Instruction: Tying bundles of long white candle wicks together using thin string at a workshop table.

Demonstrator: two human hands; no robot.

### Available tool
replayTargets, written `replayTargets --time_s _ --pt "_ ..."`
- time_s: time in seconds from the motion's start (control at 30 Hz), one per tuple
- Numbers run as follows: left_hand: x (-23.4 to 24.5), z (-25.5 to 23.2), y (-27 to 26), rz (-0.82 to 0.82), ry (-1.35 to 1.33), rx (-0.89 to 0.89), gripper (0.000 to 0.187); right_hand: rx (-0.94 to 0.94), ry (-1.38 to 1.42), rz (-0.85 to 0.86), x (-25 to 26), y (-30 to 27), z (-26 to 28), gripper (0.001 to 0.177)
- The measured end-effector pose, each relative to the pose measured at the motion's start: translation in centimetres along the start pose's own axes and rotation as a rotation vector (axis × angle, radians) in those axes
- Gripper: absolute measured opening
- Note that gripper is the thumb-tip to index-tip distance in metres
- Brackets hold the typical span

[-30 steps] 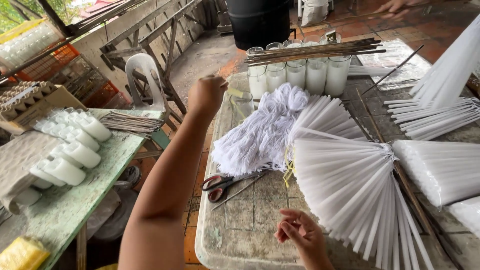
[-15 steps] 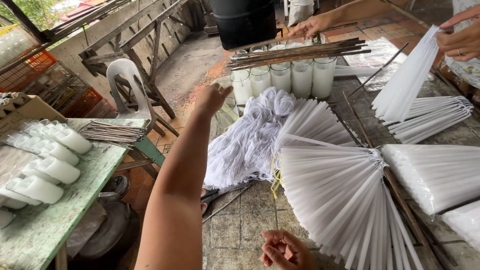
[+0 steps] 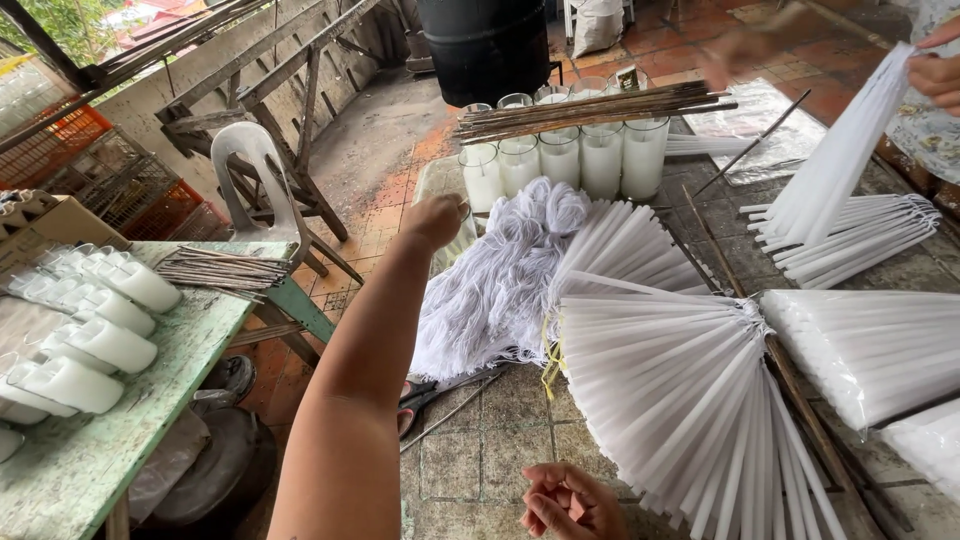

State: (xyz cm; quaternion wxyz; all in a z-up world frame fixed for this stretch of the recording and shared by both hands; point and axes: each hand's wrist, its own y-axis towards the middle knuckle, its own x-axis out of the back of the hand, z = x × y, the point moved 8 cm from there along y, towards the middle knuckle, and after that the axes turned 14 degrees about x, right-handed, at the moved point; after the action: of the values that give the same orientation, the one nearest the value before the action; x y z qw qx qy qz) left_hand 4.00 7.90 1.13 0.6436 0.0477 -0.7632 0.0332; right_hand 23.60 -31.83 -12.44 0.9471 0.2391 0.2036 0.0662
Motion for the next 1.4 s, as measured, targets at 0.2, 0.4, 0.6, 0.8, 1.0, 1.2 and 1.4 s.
replayTargets --time_s 0.2,0.4,0.6,0.8,1.0,1.2,1.4 --pt "0.2 -0.4 0.1 0.051 -0.074 -0.057 0.045 -0.022 0.013 -0.008 -0.2 0.2 0.3 0.023" --pt "4.1 -0.1 -2.6 -0.059 -0.224 -0.064 0.044 -0.045 0.016 0.001 0.1 0.1 -0.2 0.025" --pt "9.8 -4.4 -18.0 -0.312 -0.208 -0.250 0.065 -0.071 -0.046 0.073 0.5 -0.2 -1.2 0.030" --pt "1.7 -5.3 -34.5 0.151 0.005 -0.359 0.099 -0.096 -0.089 -0.109 2.1 -0.7 -0.2 0.052" --pt "-1.9 -4.5 -43.3 -0.070 0.073 -0.656 0.095 -0.009 -0.201 -0.112 -0.8 -2.3 6.2 0.057" --pt "-3.4 -3.9 -46.7 -0.112 0.157 -0.702 0.097 0.061 -0.393 -0.060 -2.2 -3.9 10.2 0.012" --pt "-1.2 -1.7 -47.6 0.124 -0.119 -0.556 0.054 0.009 -0.383 -0.118 2.2 -4.8 10.1 0.007"
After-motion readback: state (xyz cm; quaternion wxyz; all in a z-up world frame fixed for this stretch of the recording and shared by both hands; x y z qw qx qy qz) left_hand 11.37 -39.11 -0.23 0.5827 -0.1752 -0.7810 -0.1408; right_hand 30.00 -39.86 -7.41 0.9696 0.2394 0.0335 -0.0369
